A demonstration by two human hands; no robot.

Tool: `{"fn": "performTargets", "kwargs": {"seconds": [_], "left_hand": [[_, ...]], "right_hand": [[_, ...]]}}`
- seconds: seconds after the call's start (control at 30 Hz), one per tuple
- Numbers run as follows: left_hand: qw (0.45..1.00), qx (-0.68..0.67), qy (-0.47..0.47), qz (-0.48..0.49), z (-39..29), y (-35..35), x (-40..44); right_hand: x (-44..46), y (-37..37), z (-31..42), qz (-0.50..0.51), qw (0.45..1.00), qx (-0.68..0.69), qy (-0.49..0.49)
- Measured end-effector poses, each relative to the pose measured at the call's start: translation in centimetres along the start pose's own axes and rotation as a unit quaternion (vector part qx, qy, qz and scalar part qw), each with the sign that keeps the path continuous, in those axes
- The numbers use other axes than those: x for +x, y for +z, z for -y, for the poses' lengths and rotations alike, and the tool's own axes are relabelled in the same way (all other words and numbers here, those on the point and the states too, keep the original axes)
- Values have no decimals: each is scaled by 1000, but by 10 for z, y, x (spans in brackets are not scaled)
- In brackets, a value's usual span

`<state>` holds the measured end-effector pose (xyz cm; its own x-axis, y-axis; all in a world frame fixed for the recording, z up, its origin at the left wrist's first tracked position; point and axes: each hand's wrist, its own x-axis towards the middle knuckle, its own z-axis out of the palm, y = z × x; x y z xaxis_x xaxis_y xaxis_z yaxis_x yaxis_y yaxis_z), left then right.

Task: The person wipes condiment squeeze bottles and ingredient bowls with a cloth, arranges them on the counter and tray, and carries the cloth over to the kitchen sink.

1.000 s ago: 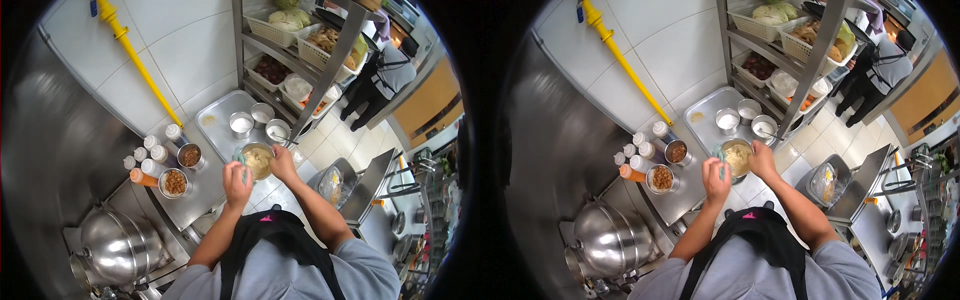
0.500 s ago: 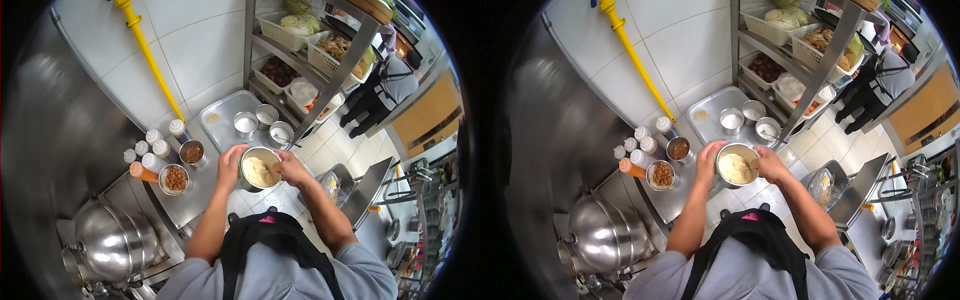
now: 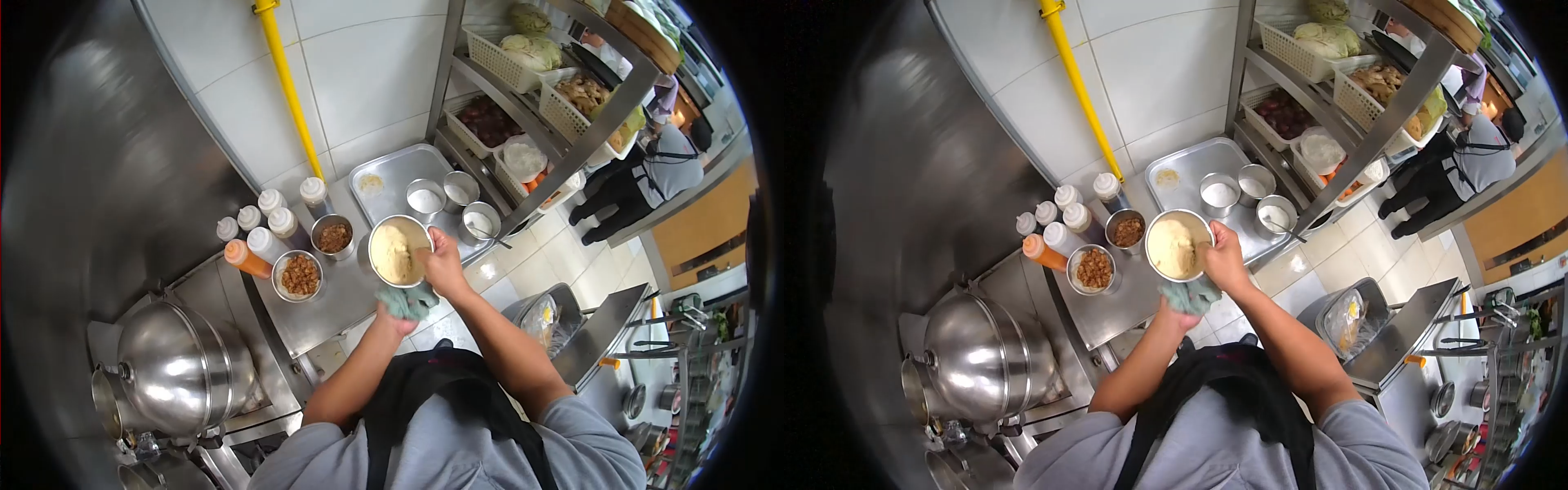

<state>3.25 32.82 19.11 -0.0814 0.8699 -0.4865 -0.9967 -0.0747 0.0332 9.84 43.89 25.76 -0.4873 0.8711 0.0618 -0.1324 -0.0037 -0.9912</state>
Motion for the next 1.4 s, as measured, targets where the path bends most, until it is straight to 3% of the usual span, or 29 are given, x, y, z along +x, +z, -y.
{"fn": "performTargets", "kwargs": {"seconds": [0.07,0.1,0.17,0.4,0.5,0.57,0.63,0.67,0.7,0.73,0.77,0.8,0.87,0.93,1.0,1.07,1.17,1.27,1.4], "left_hand": [[948,-130,-159,242,-7,-63,-12],[949,-130,-157,239,-11,-65,-31],[999,-47,-18,6,-25,-55,-75],[989,78,34,-120,-61,-134,-126],[974,126,83,-171,-55,-148,-133],[961,169,72,-205,-55,-148,-131],[976,158,43,-147,-52,-152,-126],[987,133,14,-93,-46,-154,-117],[981,167,-14,-94,-41,-160,-112],[974,203,-47,-90,-37,-155,-101],[953,175,-112,-220,-24,-74,-98],[909,159,-161,-351,-1,2,-98],[915,251,-206,-240,16,-27,-93],[910,312,-244,-122,32,-66,-87],[888,355,-288,-56,60,-79,-77],[859,386,-336,-5,100,-84,-65],[804,411,-423,76,190,-90,-43],[718,516,-461,70,336,-66,-70],[600,613,-507,84,516,-67,-124]], "right_hand": [[3,8,-28,-31,999,-10,-10],[6,6,-65,-33,999,-23,31],[2,11,-105,-21,993,-86,75],[-24,64,-172,-62,966,-114,224],[-36,61,-165,-54,952,-34,299],[-50,46,-148,1,935,-126,332],[-76,21,-154,149,935,-212,241],[-98,12,-199,205,950,-206,116],[-117,7,-114,265,932,-162,187],[-139,2,-102,278,947,-124,103],[-149,-10,-113,307,942,-129,-28],[-165,-16,-118,261,943,-196,-73],[-180,-37,-93,185,959,-211,-16],[-195,-71,-67,134,944,-285,-104],[-225,-115,-37,71,940,-316,-103],[-268,-171,-12,-40,937,-311,-155],[-382,-271,14,-235,909,-332,-95],[-540,-356,20,-411,847,-334,37],[-713,-405,12,-614,713,-333,65]]}}
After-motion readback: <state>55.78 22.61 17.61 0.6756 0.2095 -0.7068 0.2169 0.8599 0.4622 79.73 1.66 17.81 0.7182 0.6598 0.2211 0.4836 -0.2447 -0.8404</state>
